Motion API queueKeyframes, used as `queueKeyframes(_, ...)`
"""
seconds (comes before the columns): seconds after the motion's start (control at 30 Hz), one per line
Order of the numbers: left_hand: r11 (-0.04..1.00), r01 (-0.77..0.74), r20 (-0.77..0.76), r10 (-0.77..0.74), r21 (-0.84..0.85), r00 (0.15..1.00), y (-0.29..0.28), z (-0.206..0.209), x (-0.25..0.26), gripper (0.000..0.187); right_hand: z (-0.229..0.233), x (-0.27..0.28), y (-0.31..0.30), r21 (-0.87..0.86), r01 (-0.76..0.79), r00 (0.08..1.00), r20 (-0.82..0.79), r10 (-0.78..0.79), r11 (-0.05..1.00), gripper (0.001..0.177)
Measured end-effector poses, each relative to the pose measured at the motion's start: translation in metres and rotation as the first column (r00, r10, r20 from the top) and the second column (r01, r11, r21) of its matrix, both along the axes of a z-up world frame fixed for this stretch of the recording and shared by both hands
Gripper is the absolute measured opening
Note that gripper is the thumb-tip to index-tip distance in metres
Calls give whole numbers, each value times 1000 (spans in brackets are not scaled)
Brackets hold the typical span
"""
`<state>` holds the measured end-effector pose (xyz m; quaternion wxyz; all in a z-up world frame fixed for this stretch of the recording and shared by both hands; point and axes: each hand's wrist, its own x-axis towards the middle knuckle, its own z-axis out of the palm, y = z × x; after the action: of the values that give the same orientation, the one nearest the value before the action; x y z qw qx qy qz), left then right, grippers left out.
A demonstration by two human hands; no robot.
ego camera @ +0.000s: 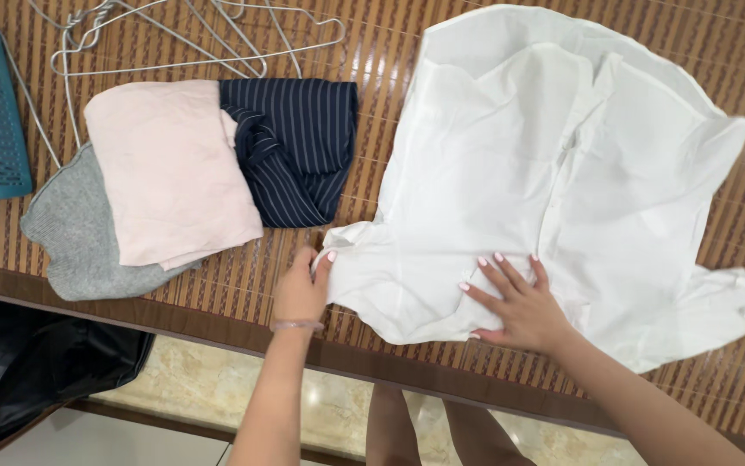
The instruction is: The person folds a white shirt and a dark striped garment on a bamboo mat, smoothing and aligning the fabric by hand. The folded items are stacked and then placed into a drawer.
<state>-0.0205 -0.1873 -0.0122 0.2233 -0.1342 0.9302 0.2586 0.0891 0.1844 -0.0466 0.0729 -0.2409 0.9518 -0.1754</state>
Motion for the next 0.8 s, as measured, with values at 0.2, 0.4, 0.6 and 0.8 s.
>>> queueKeyframes(0.2, 995, 94, -67, -92, 30, 993, 14, 28, -16, 32, -5, 11, 49, 22, -63, 998, 4, 62, 998, 73)
queueKeyframes(0.4, 961, -239, 18, 238, 139, 971, 53, 38, 7, 30, 15, 13, 48, -56, 98, 995, 11, -98, 994, 72)
queueKeyframes(0.6, 820, -361, -88, 441, 443, 893, 69, 47, 38, 59, 52, -39, -42, -172, 239, 970, 72, -230, 956, 51)
queueKeyframes(0.8, 696, -385, -39, 509, 606, 860, 67, 37, 56, 91, 66, -125, -118, -258, 66, 994, 101, -41, 964, 63)
